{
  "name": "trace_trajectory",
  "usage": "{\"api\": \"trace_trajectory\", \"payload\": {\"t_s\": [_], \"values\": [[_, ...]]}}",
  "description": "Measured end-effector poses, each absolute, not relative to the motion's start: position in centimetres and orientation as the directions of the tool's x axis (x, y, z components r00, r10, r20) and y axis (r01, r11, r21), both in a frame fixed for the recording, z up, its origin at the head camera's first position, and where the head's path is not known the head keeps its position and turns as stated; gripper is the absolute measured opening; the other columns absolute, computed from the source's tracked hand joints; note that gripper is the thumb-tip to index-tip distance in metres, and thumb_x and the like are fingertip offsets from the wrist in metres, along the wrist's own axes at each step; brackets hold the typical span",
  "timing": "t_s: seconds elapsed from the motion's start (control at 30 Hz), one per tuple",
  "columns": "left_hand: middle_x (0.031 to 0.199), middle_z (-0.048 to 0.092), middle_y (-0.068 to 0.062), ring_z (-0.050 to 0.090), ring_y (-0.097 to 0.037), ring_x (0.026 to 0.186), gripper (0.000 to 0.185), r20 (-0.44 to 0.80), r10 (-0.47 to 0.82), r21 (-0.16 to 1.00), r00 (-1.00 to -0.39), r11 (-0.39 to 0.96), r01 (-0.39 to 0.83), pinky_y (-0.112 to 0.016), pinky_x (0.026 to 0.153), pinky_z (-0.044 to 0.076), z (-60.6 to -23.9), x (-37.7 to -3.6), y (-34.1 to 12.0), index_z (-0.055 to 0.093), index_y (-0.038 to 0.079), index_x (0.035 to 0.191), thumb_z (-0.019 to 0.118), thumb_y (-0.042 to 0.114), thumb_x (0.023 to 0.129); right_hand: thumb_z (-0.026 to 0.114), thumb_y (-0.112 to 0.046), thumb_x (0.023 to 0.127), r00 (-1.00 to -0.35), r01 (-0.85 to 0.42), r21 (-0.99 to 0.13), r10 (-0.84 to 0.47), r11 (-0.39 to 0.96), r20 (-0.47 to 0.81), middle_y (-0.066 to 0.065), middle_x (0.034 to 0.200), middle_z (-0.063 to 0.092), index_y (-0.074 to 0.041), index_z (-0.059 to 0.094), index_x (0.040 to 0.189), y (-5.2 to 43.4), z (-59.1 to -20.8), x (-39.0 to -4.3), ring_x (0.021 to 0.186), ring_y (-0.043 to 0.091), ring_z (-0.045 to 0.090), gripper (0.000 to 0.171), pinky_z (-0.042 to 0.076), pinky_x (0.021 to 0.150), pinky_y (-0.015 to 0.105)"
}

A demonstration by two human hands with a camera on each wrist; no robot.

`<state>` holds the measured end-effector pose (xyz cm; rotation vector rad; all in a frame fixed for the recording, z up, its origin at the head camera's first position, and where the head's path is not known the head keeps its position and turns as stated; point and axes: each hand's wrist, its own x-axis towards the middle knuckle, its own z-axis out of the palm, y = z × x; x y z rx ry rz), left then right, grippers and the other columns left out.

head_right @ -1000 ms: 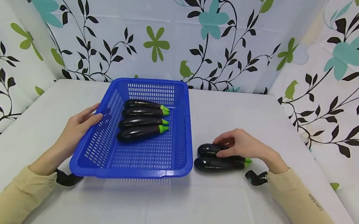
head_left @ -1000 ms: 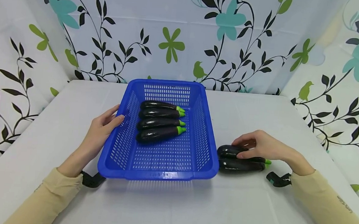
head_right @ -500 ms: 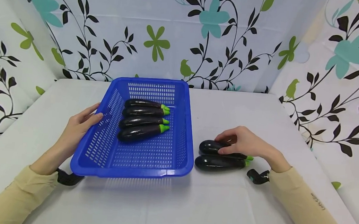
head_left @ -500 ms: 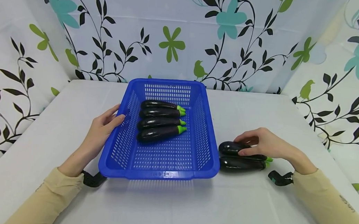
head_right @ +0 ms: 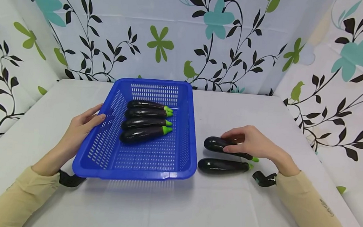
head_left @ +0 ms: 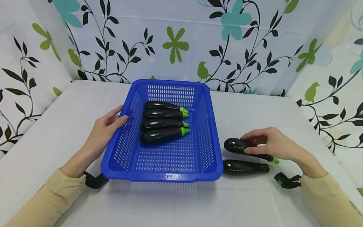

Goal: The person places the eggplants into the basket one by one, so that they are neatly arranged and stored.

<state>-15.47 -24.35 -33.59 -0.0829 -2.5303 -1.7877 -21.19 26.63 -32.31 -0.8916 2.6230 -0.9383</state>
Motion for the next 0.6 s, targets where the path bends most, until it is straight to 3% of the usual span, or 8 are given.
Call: {"api": "trace_trajectory", "payload": {"t_s": [0.17, 0.6], "values": [[0.145, 0.049, -0.027, 0.064, 0.006, 0.092, 0.068, 0.071, 0.024, 0.939, -0.997, 0.336, 0.075, -0.014, 0.078, 0.055, -33.5, -15.4, -24.4, 0.02, 0.013, 0.161, 0.049, 0.039, 0.105, 0.079, -0.023, 0.087, -0.797, -0.47, -0.634, -0.604, 0.614, 0.006, 0.003, 0.117, 0.072, -0.014, 0.072, 0.121, 26.5, -31.5, -21.2, 0.102, 0.015, 0.07, 0.035, 0.056, 0.089, 0.024], [0.145, 0.05, -0.026, 0.064, 0.006, 0.092, 0.068, 0.078, 0.025, 0.937, -0.997, 0.339, 0.081, -0.015, 0.078, 0.055, -33.6, -15.5, -24.4, 0.022, 0.012, 0.16, 0.05, 0.039, 0.104, 0.079, -0.022, 0.087, -0.769, -0.53, -0.58, -0.638, 0.619, 0.021, 0.001, 0.113, 0.072, -0.013, 0.071, 0.121, 25.3, -27.5, -22.1, 0.103, 0.018, 0.07, 0.036, 0.058, 0.089, 0.031]]}}
